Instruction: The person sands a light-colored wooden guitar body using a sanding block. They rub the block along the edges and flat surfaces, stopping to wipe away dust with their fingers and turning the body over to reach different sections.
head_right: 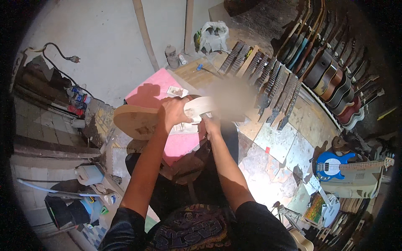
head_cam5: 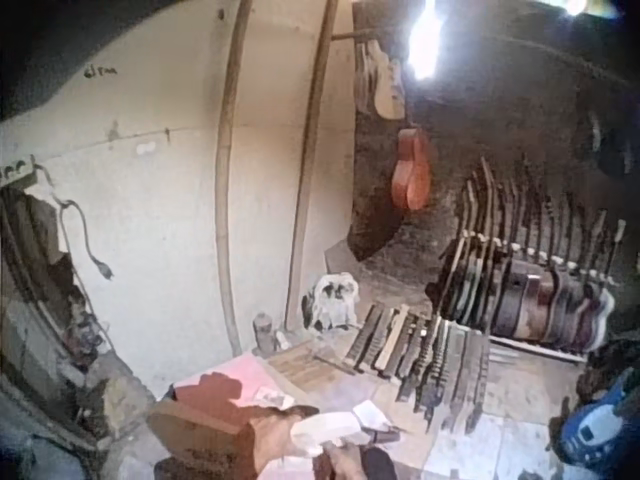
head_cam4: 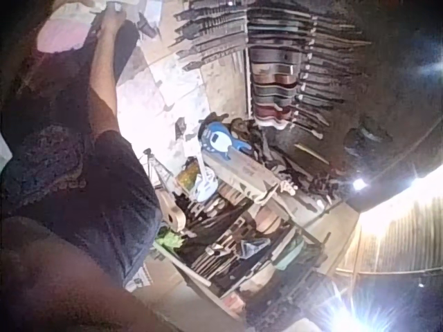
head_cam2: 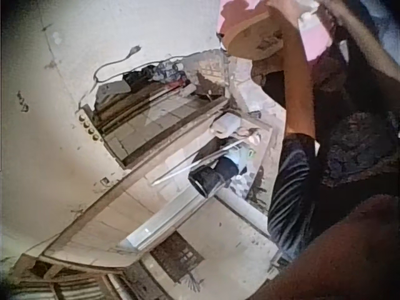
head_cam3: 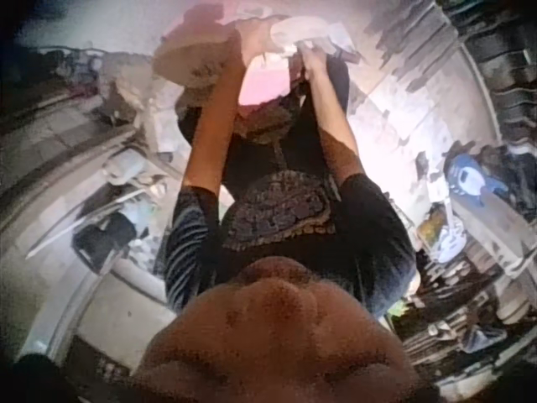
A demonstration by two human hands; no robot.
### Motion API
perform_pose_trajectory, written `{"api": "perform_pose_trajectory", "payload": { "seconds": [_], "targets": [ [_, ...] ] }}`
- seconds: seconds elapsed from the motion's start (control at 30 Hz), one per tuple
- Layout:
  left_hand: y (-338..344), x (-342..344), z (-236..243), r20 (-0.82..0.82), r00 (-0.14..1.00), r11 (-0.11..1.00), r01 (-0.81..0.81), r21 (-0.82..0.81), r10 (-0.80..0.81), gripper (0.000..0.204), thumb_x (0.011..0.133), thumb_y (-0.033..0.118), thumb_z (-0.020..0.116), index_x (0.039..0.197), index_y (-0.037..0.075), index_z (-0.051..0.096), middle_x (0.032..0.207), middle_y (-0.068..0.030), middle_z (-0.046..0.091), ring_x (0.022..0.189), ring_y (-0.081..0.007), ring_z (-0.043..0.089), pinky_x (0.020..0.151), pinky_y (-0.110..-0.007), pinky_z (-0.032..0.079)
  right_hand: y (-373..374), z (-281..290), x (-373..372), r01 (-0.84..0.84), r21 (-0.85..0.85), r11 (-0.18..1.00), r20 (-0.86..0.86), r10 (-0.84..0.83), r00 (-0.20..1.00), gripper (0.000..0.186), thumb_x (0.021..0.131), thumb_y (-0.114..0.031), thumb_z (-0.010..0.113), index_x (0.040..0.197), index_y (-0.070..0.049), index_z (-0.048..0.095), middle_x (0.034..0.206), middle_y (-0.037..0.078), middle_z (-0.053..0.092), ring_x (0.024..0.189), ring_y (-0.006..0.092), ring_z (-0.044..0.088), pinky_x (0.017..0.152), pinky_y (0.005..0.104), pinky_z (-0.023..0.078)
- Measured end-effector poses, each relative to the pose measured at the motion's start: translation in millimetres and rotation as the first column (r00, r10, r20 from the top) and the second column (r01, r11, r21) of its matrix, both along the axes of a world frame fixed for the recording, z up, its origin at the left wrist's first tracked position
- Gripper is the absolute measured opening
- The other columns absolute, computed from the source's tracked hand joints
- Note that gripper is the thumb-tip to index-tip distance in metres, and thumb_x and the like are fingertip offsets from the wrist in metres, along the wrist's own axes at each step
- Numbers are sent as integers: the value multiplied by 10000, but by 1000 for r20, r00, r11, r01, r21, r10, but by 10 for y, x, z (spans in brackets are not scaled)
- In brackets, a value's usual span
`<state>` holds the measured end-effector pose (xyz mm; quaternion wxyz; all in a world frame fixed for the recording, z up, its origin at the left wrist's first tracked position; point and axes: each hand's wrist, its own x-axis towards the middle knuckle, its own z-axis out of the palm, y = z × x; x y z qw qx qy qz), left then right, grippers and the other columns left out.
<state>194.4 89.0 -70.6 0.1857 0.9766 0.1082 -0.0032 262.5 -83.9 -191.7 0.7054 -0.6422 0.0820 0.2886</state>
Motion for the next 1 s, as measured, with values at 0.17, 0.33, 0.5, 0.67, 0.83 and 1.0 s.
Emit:
{"api": "perform_pose_trajectory", "payload": {
  "seconds": [0.17,0.33,0.5,0.67,0.83,1.0],
  "targets": [
    [18,-3,-19,-8,1000,1000,-3,-9,3,651,588,386,927,1118,82,703,932,-196,771,916,-385,761,808,-503,601,-33,40,-10,8,-44,999,2,-8,1000,407,857,-261,815,1135,-3,669,819,57,636,568,140,544,490,312,419],
    [18,-4,-84,17,1000,1000,-12,0,12,655,576,387,923,1111,82,701,928,-192,772,913,-383,762,810,-505,600,96,108,-44,75,76,994,-48,-71,996,333,849,-255,823,1053,-37,676,782,30,607,576,134,531,492,317,407],
    [23,-2,-139,47,999,1000,4,-3,-4,663,570,385,917,1112,74,697,924,-187,771,911,-385,762,806,-507,600,-3,62,31,-62,-24,998,-151,57,987,454,880,-167,796,1273,-6,637,1031,114,692,810,209,680,627,366,551],
    [-19,-9,-105,36,999,1000,-14,-6,14,666,566,389,922,1108,74,696,922,-188,770,904,-382,763,798,-510,601,-12,39,-26,-6,13,1000,-153,8,988,375,920,-187,764,1229,-16,639,881,67,666,657,167,629,525,348,510],
    [-5,-27,-145,32,999,999,-44,15,44,672,540,390,936,1130,147,726,923,-178,771,903,-384,755,792,-513,592,70,203,-56,-4,63,998,-234,19,972,307,958,-223,738,1185,-36,649,861,54,662,635,160,610,533,332,508],
    [-13,-29,-209,53,996,998,-65,3,65,686,518,378,950,1139,176,740,921,-165,773,901,-393,750,784,-523,575,-57,-85,-141,-38,215,976,-282,99,954,204,985,-265,722,1049,-87,646,805,31,619,607,140,564,518,316,468]
  ]
}}
